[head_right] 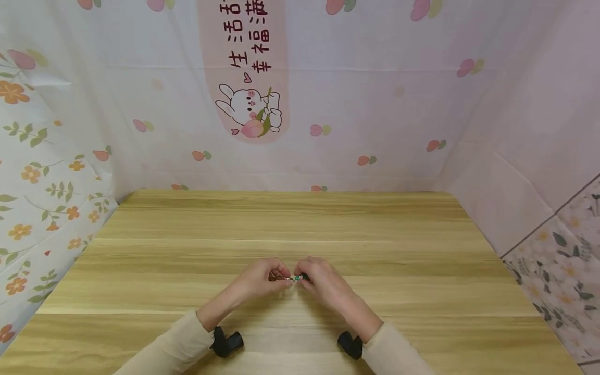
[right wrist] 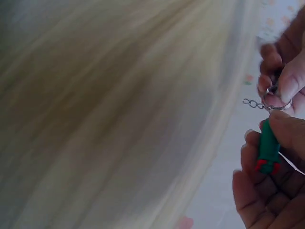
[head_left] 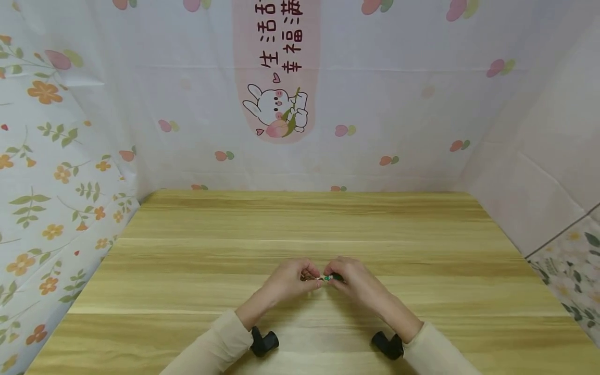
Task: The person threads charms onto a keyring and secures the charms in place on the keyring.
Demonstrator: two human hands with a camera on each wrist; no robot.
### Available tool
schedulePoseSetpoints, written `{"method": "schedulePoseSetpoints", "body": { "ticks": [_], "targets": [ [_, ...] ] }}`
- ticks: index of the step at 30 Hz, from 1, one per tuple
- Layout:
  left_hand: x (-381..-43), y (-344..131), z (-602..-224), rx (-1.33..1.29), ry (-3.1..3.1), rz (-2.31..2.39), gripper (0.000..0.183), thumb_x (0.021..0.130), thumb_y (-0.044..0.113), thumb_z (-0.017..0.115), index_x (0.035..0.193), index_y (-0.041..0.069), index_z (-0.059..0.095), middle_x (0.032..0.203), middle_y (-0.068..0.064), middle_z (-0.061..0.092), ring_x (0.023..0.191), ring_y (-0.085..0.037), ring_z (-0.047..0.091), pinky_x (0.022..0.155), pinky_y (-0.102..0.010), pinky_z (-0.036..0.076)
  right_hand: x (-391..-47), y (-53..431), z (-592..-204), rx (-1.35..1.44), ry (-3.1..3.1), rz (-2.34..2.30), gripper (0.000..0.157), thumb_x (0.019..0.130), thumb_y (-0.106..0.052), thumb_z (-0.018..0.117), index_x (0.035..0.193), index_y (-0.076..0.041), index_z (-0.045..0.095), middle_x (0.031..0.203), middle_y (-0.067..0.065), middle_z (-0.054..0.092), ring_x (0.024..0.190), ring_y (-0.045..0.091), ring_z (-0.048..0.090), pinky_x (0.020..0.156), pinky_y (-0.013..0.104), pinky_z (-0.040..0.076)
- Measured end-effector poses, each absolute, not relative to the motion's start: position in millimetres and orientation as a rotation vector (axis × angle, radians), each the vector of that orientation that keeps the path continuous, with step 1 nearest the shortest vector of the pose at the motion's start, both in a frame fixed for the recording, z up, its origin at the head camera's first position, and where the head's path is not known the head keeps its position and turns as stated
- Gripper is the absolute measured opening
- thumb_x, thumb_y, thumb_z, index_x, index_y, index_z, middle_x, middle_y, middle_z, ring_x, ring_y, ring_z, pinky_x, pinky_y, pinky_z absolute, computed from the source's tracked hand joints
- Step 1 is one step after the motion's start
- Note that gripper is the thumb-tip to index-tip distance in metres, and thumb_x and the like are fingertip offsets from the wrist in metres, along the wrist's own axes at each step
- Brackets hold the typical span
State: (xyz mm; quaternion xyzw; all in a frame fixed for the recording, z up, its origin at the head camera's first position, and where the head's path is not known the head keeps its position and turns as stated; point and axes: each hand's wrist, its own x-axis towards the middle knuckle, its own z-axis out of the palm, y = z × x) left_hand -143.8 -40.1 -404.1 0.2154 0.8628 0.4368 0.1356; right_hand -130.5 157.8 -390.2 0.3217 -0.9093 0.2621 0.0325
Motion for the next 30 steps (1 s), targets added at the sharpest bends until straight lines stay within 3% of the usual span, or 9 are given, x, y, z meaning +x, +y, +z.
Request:
{"method": "schedulePoseSetpoints", "body": {
  "ticks": [8,16,25,30],
  "targets": [
    [-138.7,-25.7,-415.4,0.856,2.872,0.84,0.015,0.076,0.018,0.082,0.081,0.012,0.069,0.078,0.002,0.065,0.068,-0.004,0.047,0.061,-0.017,0.036,-131.4,164.1,-407.2,1.001,-2.798,0.526,0.022,0.075,0.002,0.078,0.081,-0.012,0.062,0.08,-0.003,0.062,0.079,0.014,0.059,0.068,0.026,0.049],
    [-136.3,-28.4,-418.5,0.839,2.842,0.85,0.013,0.078,0.014,0.081,0.076,0.014,0.068,0.078,0.001,0.065,0.071,-0.006,0.058,0.062,-0.016,0.04,-131.4,167.3,-412.1,1.01,-2.833,0.51,0.024,0.075,-0.002,0.08,0.078,-0.014,0.059,0.078,-0.005,0.059,0.076,0.011,0.053,0.065,0.023,0.045],
    [-135.5,-30.8,-419.3,0.812,2.861,0.833,0.013,0.078,0.015,0.081,0.077,0.014,0.068,0.076,0.003,0.063,0.071,-0.005,0.054,0.063,-0.017,0.038,-131.3,167.9,-414.1,1.015,-2.825,0.488,0.024,0.075,-0.004,0.08,0.079,-0.015,0.06,0.078,-0.006,0.058,0.076,0.011,0.053,0.065,0.023,0.045],
    [-133.9,-32.3,-417.5,0.825,2.897,0.759,0.011,0.078,0.012,0.079,0.081,0.013,0.069,0.078,0.002,0.063,0.072,-0.006,0.055,0.063,-0.018,0.04,-129.4,169.8,-413.8,0.991,-2.847,0.493,0.021,0.075,-0.006,0.081,0.087,-0.012,0.064,0.083,-0.002,0.062,0.08,0.013,0.056,0.068,0.025,0.048]
  ]
}}
